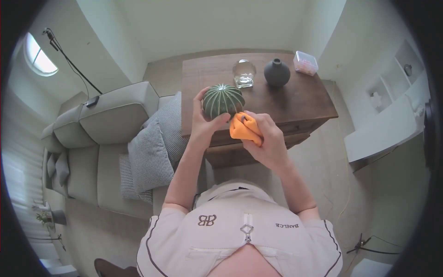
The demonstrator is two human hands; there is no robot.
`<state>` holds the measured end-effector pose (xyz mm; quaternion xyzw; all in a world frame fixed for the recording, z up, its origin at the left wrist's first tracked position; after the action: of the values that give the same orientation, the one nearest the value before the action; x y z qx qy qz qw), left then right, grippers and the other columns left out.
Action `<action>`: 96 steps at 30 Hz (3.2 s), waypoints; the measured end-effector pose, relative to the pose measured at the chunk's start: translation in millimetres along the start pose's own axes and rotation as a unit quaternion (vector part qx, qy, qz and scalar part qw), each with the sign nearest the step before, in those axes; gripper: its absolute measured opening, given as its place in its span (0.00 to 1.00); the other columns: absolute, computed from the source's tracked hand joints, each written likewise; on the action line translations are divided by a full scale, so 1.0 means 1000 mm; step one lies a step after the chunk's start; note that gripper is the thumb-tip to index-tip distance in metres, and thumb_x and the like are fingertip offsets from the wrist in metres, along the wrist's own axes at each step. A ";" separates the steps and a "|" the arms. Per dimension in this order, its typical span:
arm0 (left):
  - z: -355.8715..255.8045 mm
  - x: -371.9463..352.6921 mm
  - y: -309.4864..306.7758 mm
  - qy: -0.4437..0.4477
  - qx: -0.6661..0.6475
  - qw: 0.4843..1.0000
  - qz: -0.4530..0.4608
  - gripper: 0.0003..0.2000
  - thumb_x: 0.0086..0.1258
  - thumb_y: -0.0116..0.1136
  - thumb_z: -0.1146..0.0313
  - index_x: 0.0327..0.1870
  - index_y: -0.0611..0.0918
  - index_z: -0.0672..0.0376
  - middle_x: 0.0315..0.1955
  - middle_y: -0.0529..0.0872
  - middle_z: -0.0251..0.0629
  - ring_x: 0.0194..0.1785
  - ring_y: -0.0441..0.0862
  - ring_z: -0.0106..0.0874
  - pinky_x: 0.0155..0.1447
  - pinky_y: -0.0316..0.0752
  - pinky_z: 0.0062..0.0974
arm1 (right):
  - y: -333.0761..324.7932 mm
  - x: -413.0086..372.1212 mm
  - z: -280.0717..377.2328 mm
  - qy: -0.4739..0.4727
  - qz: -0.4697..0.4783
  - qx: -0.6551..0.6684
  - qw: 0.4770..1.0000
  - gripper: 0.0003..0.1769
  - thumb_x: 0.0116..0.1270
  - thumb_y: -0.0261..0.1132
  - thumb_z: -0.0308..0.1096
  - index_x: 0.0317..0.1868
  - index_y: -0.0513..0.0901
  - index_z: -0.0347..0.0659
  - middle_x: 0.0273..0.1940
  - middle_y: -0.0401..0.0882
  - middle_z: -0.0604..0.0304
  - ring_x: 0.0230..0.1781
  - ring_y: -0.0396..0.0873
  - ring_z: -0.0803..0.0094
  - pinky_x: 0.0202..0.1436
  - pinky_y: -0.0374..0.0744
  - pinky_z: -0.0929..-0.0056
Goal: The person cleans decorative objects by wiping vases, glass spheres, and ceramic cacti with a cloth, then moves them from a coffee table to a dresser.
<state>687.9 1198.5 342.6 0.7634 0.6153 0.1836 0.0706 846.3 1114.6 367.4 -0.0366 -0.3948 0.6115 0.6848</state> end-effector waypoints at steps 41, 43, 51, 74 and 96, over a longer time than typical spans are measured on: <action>0.047 0.113 -0.068 -0.049 0.279 0.959 -0.030 0.43 0.46 0.73 0.50 0.65 0.66 0.53 0.57 0.72 0.37 0.58 0.72 0.31 0.60 0.69 0.27 | -0.034 0.006 -0.054 0.243 -0.082 0.184 0.949 0.22 0.59 0.66 0.42 0.53 0.77 0.46 0.37 0.72 0.69 0.35 0.68 0.77 0.39 0.70 0.80; 0.042 0.110 -0.064 -0.048 0.273 0.960 -0.029 0.43 0.46 0.73 0.51 0.65 0.66 0.53 0.57 0.72 0.37 0.57 0.73 0.30 0.59 0.70 0.27 | -0.034 0.006 -0.054 0.242 -0.082 0.185 0.949 0.21 0.59 0.66 0.42 0.52 0.77 0.46 0.38 0.72 0.69 0.35 0.68 0.77 0.39 0.70 0.80; 0.035 0.104 -0.057 -0.056 0.279 0.958 -0.023 0.43 0.47 0.72 0.51 0.65 0.65 0.52 0.55 0.75 0.38 0.55 0.74 0.31 0.58 0.71 0.26 | -0.035 0.004 -0.054 0.241 -0.076 0.191 0.949 0.23 0.60 0.66 0.45 0.53 0.77 0.46 0.36 0.70 0.68 0.34 0.69 0.76 0.38 0.71 0.79; 0.034 0.101 -0.053 -0.050 0.247 0.968 -0.010 0.43 0.47 0.74 0.53 0.65 0.64 0.52 0.54 0.76 0.38 0.53 0.76 0.28 0.56 0.72 0.23 | -0.032 -0.004 -0.062 0.245 -0.073 0.170 0.952 0.23 0.61 0.67 0.45 0.54 0.76 0.47 0.34 0.70 0.67 0.32 0.70 0.76 0.35 0.73 0.78; 0.026 0.097 -0.044 -0.061 0.242 0.968 0.008 0.42 0.49 0.74 0.56 0.66 0.63 0.54 0.54 0.76 0.40 0.53 0.77 0.28 0.56 0.73 0.23 | -0.033 -0.003 -0.062 0.258 -0.073 0.175 0.948 0.22 0.60 0.66 0.44 0.54 0.77 0.48 0.35 0.70 0.69 0.33 0.69 0.76 0.37 0.71 0.79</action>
<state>674.1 1306.0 322.4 0.7724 0.6299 -0.0172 -0.0798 909.5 1130.8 341.0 -0.0437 -0.0934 0.5892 0.8014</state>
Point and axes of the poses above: each hand's wrist, its own x-axis towards the middle knuckle, its own y-axis out of the palm, z = x × y, the point moved 5 cm from there along x, towards the middle knuckle
